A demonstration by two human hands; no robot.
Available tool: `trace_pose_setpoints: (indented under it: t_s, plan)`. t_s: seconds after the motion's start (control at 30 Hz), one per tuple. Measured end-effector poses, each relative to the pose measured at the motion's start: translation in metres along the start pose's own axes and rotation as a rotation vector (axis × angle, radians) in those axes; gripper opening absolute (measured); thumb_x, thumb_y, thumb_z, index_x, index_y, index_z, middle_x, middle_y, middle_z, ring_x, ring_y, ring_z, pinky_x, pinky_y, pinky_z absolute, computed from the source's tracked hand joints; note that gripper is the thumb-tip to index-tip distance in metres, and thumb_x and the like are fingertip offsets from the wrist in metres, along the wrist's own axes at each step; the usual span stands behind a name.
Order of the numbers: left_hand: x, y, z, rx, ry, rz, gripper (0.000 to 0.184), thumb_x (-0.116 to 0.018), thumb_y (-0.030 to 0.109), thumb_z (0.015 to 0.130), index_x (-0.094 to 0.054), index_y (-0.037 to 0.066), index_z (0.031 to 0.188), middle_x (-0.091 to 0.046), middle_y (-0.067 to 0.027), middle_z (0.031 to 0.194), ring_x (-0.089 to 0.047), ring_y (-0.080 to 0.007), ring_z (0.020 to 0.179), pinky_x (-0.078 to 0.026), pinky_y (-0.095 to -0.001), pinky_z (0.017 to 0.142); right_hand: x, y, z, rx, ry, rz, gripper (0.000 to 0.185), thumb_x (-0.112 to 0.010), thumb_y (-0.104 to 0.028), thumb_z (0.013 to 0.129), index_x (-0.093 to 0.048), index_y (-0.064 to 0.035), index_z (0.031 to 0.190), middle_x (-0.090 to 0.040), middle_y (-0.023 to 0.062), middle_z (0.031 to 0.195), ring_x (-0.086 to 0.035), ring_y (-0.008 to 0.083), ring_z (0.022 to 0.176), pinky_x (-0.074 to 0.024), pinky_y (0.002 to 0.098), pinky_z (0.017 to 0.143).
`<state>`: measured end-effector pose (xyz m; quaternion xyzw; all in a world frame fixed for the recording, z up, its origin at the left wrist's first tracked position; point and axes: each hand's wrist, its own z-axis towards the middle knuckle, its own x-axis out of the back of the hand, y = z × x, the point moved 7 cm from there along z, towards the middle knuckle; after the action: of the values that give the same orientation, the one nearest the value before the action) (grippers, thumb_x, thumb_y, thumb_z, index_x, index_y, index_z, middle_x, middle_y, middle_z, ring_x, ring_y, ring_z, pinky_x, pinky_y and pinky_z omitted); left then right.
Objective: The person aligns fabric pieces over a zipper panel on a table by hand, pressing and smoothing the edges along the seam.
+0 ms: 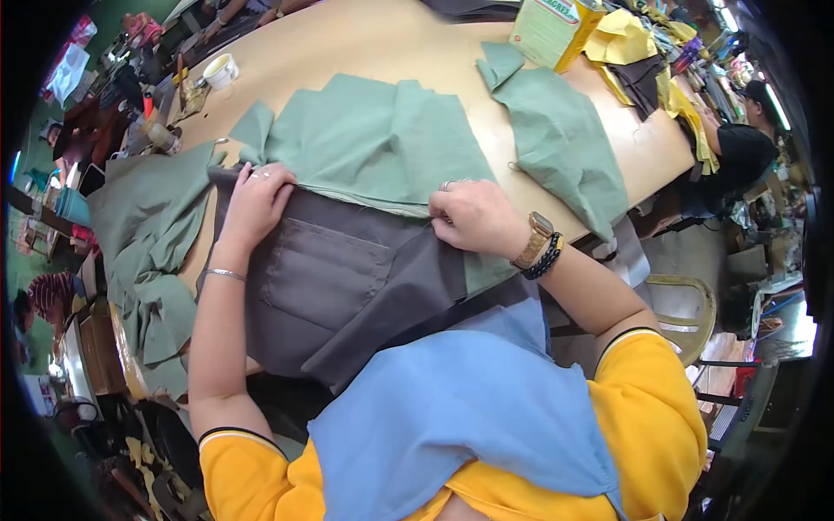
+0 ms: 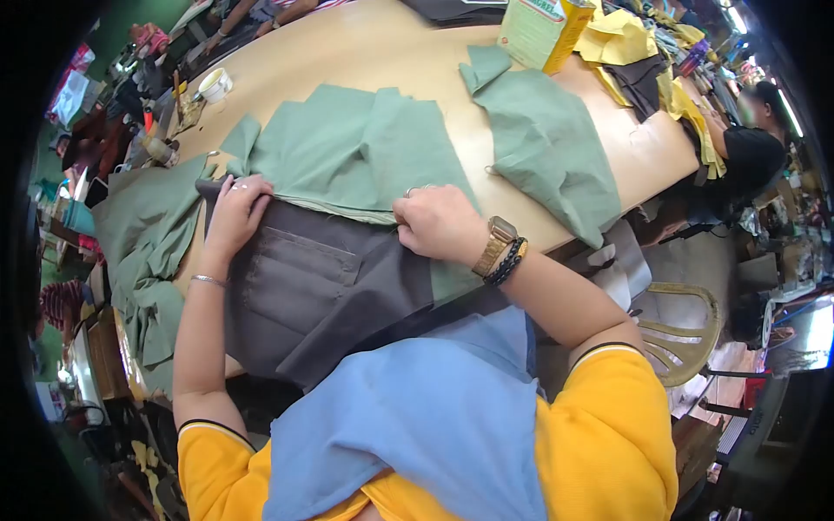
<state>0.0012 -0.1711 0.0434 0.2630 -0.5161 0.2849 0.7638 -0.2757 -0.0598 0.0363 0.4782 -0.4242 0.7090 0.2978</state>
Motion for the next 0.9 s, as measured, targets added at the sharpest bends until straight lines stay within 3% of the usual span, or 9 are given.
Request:
trace_pose_setpoints:
  t_s: [0.13,0.33,0.47,0.53,0.57,0.63,0.7,0.77,0.9]
  plan:
    - [0.047,0.009,0.006,-0.063,0.168,-0.076,0.008,-0.064,0.014,0.095,-0.063,0.008,0.100,-0.069,-0.0115,0.091,-0.066,-0.0316,0.089,-0.048,-0.0417,0.089,0.047,0.013,0.005,-0.038,0.116,0.096,0.015,-0.059,-0.018,0.090,-0.060,-0.0073,0.100,-0.065,0.0177,0.074,-0.066,0.0383,0.073,-0.0536,0.0479,0.069]
    - [0.066,-0.015,0.008,0.027,-0.192,-0.144,0.020,-0.072,0.011,0.087,-0.072,0.010,0.108,-0.072,-0.0129,0.093,-0.069,-0.0327,0.087,-0.052,-0.0415,0.078,0.091,0.052,0.065,0.191,-0.050,0.213,0.018,-0.062,-0.011,0.096,-0.057,-0.0057,0.113,-0.068,0.0140,0.100,-0.068,0.0317,0.095,-0.0537,0.0398,0.085]
    - [0.116,-0.066,0.047,0.211,0.159,0.207,0.019,-0.072,0.012,0.087,-0.075,0.015,0.105,-0.074,-0.0109,0.099,-0.071,-0.0300,0.089,-0.052,-0.0404,0.077,0.140,0.078,0.159,0.219,0.281,-0.366,0.022,-0.059,-0.011,0.092,-0.063,-0.0137,0.114,-0.067,0.0105,0.086,-0.068,0.0282,0.076,-0.0551,0.0375,0.070]
    - [0.170,-0.063,0.049,0.256,0.530,0.371,0.017,-0.071,0.015,0.090,-0.076,0.019,0.105,-0.075,-0.0043,0.106,-0.070,-0.0239,0.096,-0.049,-0.0383,0.088,0.201,0.051,0.165,0.582,0.659,-0.248,0.015,-0.052,-0.008,0.095,-0.064,-0.0081,0.104,-0.072,0.0135,0.100,-0.070,0.0304,0.084,-0.0569,0.0384,0.076]
    - [0.194,-0.049,0.043,0.247,0.718,0.452,0.015,-0.070,0.016,0.092,-0.077,0.022,0.105,-0.075,-0.0006,0.109,-0.069,-0.0206,0.100,-0.046,-0.0373,0.094,0.220,0.036,0.157,0.335,0.796,-0.373,0.012,-0.059,-0.001,0.088,-0.063,-0.0090,0.096,-0.069,0.0125,0.090,-0.069,0.0297,0.078,-0.0553,0.0363,0.067]
    - [0.209,-0.038,0.014,0.088,0.923,0.506,0.016,-0.070,0.019,0.094,-0.077,0.027,0.105,-0.074,0.0052,0.112,-0.066,-0.0155,0.105,-0.040,-0.0395,0.102,0.238,0.019,0.129,0.432,0.903,-0.118,0.010,-0.060,0.000,0.088,-0.063,-0.0069,0.095,-0.068,0.0118,0.085,-0.070,0.0263,0.075,-0.0540,0.0345,0.064]
    - [0.180,-0.018,-0.017,0.093,0.841,0.570,0.020,-0.072,0.016,0.092,-0.078,0.030,0.105,-0.073,0.0068,0.110,-0.065,-0.0166,0.109,-0.031,-0.0521,0.113,0.232,-0.003,0.094,0.654,0.928,-0.157,0.011,-0.063,0.000,0.087,-0.063,-0.0053,0.097,-0.071,0.0159,0.088,-0.072,0.0288,0.088,-0.0548,0.0388,0.074]
    - [0.127,0.001,-0.048,0.110,0.659,0.557,0.025,-0.073,0.009,0.087,-0.077,0.026,0.104,-0.072,0.0055,0.108,-0.065,-0.0175,0.110,-0.022,-0.0600,0.118,0.160,0.044,0.076,0.322,0.694,-0.122,0.012,-0.067,-0.011,0.091,-0.067,-0.0132,0.103,-0.072,0.0083,0.092,-0.069,0.0259,0.074,-0.0560,0.0359,0.073]
    - [0.033,0.022,-0.115,0.246,0.086,0.178,0.027,-0.076,0.012,0.082,-0.076,0.021,0.107,-0.069,0.0031,0.110,-0.062,-0.0210,0.116,-0.022,-0.0679,0.116,0.032,0.083,0.005,0.245,0.176,-0.139,0.029,-0.077,-0.022,0.087,-0.066,-0.0140,0.112,-0.070,0.0051,0.122,-0.063,0.0245,0.122,-0.0423,0.0502,0.110]
